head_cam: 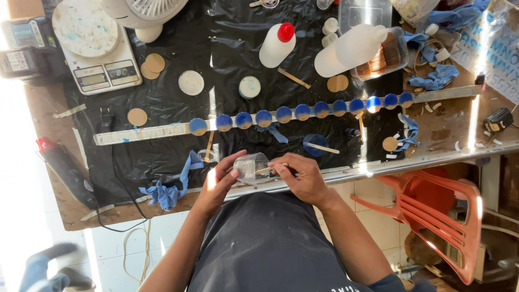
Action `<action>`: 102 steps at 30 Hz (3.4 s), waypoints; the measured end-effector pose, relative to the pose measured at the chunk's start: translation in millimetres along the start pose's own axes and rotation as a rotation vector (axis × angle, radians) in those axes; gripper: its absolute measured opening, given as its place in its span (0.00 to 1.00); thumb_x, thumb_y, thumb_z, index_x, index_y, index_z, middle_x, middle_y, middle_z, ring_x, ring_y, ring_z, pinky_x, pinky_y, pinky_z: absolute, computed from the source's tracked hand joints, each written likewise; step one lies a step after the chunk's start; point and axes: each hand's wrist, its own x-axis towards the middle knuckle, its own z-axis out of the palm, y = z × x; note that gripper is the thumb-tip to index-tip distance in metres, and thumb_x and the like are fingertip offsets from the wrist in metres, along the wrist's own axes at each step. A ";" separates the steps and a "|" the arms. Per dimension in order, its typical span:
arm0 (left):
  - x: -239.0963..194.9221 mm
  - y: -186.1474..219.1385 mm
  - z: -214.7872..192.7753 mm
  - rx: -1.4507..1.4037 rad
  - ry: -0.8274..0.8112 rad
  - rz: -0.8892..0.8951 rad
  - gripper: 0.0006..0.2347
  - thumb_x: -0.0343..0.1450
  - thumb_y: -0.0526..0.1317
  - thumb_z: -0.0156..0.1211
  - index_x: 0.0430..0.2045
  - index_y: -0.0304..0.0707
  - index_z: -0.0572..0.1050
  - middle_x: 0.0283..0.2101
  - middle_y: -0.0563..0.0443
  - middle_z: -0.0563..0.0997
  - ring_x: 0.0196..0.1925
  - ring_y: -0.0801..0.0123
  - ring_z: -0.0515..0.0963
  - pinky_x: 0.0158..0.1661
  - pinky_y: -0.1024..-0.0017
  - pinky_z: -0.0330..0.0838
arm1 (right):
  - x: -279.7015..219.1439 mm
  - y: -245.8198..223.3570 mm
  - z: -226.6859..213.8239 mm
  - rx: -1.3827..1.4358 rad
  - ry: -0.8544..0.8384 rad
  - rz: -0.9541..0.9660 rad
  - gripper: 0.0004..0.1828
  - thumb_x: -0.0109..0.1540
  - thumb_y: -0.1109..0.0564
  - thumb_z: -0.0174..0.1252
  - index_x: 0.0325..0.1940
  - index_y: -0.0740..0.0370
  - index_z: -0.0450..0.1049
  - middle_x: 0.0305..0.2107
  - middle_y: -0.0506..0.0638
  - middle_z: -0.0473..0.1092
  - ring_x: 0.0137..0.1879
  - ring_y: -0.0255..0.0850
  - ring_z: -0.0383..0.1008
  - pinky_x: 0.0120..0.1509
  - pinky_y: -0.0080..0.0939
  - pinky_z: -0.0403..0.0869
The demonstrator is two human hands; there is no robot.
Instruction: The person applies blue paint to a series of small circular wooden discs attached to a long strip using a brush. They dip the brush into a container of blue paint and carefully coat each disc in sequence.
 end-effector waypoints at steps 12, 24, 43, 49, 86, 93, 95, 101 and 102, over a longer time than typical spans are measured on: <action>7.3 10.5 -22.8 0.070 0.020 -0.103 0.28 0.70 0.46 0.58 0.66 0.33 0.67 0.62 0.29 0.73 0.64 0.42 0.73 0.59 0.49 0.70 | 3.0 6.0 23.2 0.002 0.130 0.026 0.10 0.69 0.61 0.56 0.46 0.58 0.84 0.29 0.50 0.80 0.25 0.33 0.72 0.28 0.34 0.71; 7.8 28.7 -9.4 0.163 -0.026 -0.102 0.29 0.70 0.48 0.58 0.66 0.32 0.67 0.63 0.24 0.71 0.64 0.30 0.72 0.59 0.44 0.70 | -5.4 7.3 23.3 0.074 0.159 0.025 0.11 0.69 0.62 0.55 0.46 0.61 0.83 0.29 0.54 0.80 0.22 0.35 0.73 0.25 0.35 0.72; 6.0 21.5 -4.4 0.114 -0.005 -0.010 0.28 0.71 0.48 0.58 0.67 0.35 0.66 0.61 0.36 0.75 0.60 0.52 0.76 0.54 0.58 0.74 | -2.2 1.4 14.2 0.014 0.197 -0.054 0.11 0.68 0.62 0.56 0.46 0.59 0.84 0.27 0.52 0.80 0.22 0.34 0.72 0.26 0.33 0.70; 6.7 19.6 -2.9 0.112 -0.012 0.013 0.30 0.70 0.49 0.58 0.67 0.33 0.66 0.62 0.33 0.74 0.59 0.49 0.77 0.53 0.59 0.76 | -3.9 4.2 12.0 0.043 0.170 -0.036 0.10 0.69 0.60 0.56 0.44 0.59 0.84 0.27 0.51 0.80 0.23 0.33 0.72 0.26 0.32 0.70; 10.9 23.1 2.0 0.108 -0.033 0.039 0.29 0.71 0.48 0.58 0.67 0.33 0.66 0.63 0.33 0.72 0.59 0.49 0.77 0.53 0.57 0.75 | 2.0 16.7 7.9 0.098 0.171 -0.007 0.10 0.69 0.62 0.55 0.47 0.61 0.83 0.27 0.55 0.80 0.21 0.35 0.72 0.25 0.33 0.71; 10.4 25.3 11.0 0.091 -0.060 0.045 0.28 0.71 0.46 0.58 0.67 0.32 0.66 0.59 0.34 0.75 0.56 0.54 0.78 0.51 0.60 0.76 | -3.7 13.8 0.0 0.056 0.173 -0.020 0.10 0.68 0.61 0.56 0.45 0.61 0.84 0.27 0.55 0.80 0.20 0.36 0.73 0.25 0.34 0.72; 11.4 25.8 15.7 0.090 -0.062 0.052 0.28 0.71 0.45 0.58 0.66 0.32 0.66 0.58 0.35 0.76 0.56 0.55 0.78 0.51 0.60 0.76 | -4.5 9.6 -3.4 0.066 0.194 -0.012 0.10 0.68 0.61 0.56 0.46 0.61 0.84 0.27 0.55 0.81 0.21 0.35 0.73 0.25 0.33 0.72; 15.7 19.0 25.8 0.095 -0.069 0.075 0.26 0.72 0.44 0.58 0.66 0.31 0.67 0.57 0.35 0.77 0.54 0.56 0.79 0.51 0.61 0.76 | -7.8 6.8 -17.5 -0.004 0.197 -0.062 0.10 0.67 0.61 0.57 0.46 0.59 0.84 0.27 0.54 0.80 0.23 0.38 0.75 0.25 0.34 0.71; 16.1 17.8 28.1 0.093 -0.066 0.072 0.26 0.72 0.43 0.58 0.66 0.32 0.67 0.57 0.36 0.78 0.54 0.58 0.79 0.51 0.61 0.76 | -9.5 7.5 -19.7 -0.002 0.182 -0.060 0.10 0.68 0.60 0.57 0.44 0.59 0.84 0.26 0.53 0.81 0.22 0.37 0.73 0.25 0.34 0.71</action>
